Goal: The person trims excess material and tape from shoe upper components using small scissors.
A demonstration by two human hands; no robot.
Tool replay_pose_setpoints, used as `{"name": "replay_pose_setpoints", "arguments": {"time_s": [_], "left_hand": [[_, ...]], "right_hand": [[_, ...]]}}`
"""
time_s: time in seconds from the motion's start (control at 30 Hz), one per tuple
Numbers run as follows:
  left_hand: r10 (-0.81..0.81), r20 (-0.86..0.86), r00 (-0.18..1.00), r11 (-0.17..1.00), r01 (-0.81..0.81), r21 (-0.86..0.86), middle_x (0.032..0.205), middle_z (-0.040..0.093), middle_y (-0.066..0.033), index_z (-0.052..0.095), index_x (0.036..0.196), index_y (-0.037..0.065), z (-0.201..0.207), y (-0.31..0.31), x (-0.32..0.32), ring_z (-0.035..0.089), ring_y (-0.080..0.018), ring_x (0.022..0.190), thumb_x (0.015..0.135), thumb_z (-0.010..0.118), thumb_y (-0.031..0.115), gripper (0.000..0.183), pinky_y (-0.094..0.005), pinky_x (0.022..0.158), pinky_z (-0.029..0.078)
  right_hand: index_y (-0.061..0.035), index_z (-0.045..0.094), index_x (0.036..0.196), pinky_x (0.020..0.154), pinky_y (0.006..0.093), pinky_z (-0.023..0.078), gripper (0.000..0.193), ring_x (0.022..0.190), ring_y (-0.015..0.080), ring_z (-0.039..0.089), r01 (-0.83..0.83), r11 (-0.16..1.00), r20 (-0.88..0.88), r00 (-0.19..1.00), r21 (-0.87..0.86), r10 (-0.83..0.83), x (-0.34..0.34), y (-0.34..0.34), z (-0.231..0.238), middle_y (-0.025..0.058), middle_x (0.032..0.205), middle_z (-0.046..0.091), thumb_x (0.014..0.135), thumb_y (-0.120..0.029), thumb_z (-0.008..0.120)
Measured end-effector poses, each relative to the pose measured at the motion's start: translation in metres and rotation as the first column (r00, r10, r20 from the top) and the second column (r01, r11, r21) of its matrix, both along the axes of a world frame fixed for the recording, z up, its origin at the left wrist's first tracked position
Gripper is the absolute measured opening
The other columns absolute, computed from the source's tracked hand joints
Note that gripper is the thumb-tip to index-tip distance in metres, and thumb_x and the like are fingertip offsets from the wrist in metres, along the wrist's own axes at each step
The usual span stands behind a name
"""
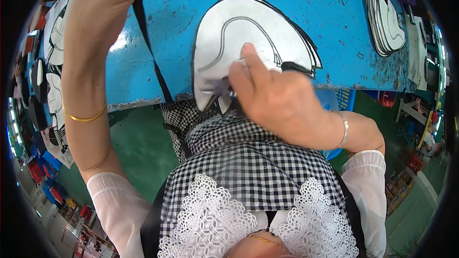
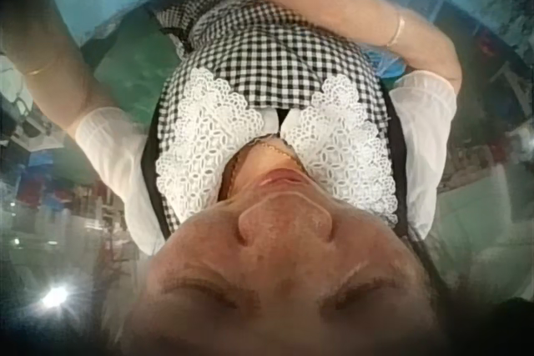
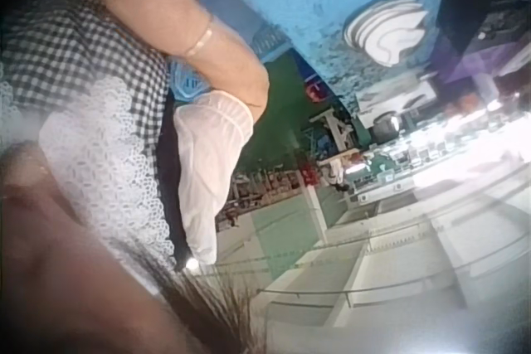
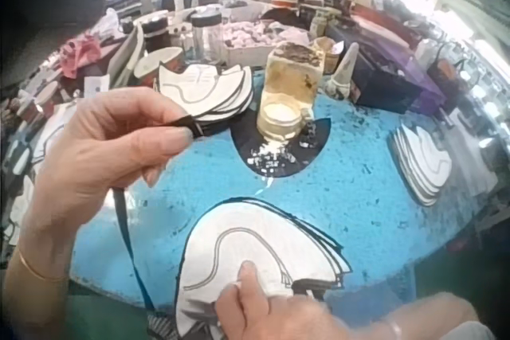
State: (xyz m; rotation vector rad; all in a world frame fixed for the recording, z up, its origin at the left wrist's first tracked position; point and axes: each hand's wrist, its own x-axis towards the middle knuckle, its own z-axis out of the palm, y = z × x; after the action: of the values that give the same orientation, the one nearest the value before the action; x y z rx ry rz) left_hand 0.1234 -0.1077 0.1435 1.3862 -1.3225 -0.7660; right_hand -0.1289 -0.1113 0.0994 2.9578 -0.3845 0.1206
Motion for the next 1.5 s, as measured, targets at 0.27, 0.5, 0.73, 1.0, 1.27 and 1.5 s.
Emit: {"name": "replay_pose_setpoints", "arguments": {"time_s": [0.27,0.5,0.73,1.0,1.27,1.5], "left_hand": [[-0.429,0.048,0.902,0.888,0.411,0.205,0.076,0.067,-0.0030,0.063,0.093,0.001,-0.012,0.013,-0.017,0.065,-0.0054,0.073,0.090,0.072,0.006,0.010,-0.0187,0.065,0.049],[-0.626,0.084,0.775,0.735,0.551,0.395,0.074,0.070,-0.0028,0.072,0.080,0.002,-0.036,0.008,-0.047,0.063,-0.0094,0.066,0.079,0.077,0.008,0.007,-0.0252,0.063,0.050],[-0.566,0.291,0.771,0.800,0.430,0.417,0.072,0.069,-0.0072,0.072,0.080,0.003,-0.048,0.006,-0.060,0.064,-0.0183,0.063,0.076,0.077,0.010,0.009,-0.0287,0.063,0.051],[-0.513,0.451,0.730,0.855,0.388,0.345,0.068,0.066,-0.0084,0.069,0.075,0.004,-0.048,0.006,-0.063,0.063,-0.0208,0.061,0.074,0.077,0.010,0.010,-0.0317,0.059,0.048],[-0.520,0.477,0.708,0.845,0.346,0.408,0.064,0.059,-0.0092,0.067,0.082,0.004,-0.045,0.008,-0.038,0.054,-0.0235,0.056,0.080,0.072,0.015,0.012,-0.0363,0.055,0.042],[-0.476,0.564,0.674,0.877,0.323,0.354,0.064,0.057,-0.0085,0.067,0.082,0.003,-0.046,0.007,-0.044,0.053,-0.0223,0.058,0.081,0.067,0.011,0.007,-0.0344,0.057,0.042]], "right_hand": [[0.0064,0.053,0.135,0.099,0.0309,0.052,0.044,0.113,0.0188,0.064,-0.131,0.271,0.300,0.483,0.954,-0.822,-0.131,-0.120,-0.030,0.0145,0.127,0.063,0.104,-0.024,0.051],[-0.0009,0.052,0.132,0.048,0.0173,0.022,0.034,0.056,-0.0012,0.031,0.220,0.135,0.089,0.207,0.966,-0.974,-0.199,-0.146,-0.050,-0.0038,0.083,0.052,0.104,-0.019,0.057],[-0.0030,0.056,0.120,0.055,0.0186,0.036,0.021,0.064,0.0026,0.047,0.076,0.312,0.196,0.630,0.947,-0.751,-0.133,-0.108,-0.028,-0.0009,0.083,0.056,0.100,-0.010,0.060],[-0.0117,0.061,0.098,0.055,0.0385,0.048,0.023,0.068,0.0254,0.064,-0.283,0.739,0.236,0.956,0.611,0.172,-0.039,-0.088,-0.020,0.0036,0.077,0.063,0.079,-0.016,0.073],[-0.0127,0.061,0.100,0.053,0.0379,0.045,0.022,0.065,0.0252,0.063,-0.344,0.667,0.175,0.935,0.661,0.309,-0.026,-0.105,-0.011,0.0042,0.073,0.062,0.081,-0.017,0.073],[-0.0135,0.060,0.096,0.053,0.0359,0.046,0.019,0.067,0.0248,0.066,-0.284,0.842,0.203,0.956,0.459,0.212,-0.011,-0.096,-0.011,0.0031,0.074,0.064,0.084,-0.024,0.071]]}}
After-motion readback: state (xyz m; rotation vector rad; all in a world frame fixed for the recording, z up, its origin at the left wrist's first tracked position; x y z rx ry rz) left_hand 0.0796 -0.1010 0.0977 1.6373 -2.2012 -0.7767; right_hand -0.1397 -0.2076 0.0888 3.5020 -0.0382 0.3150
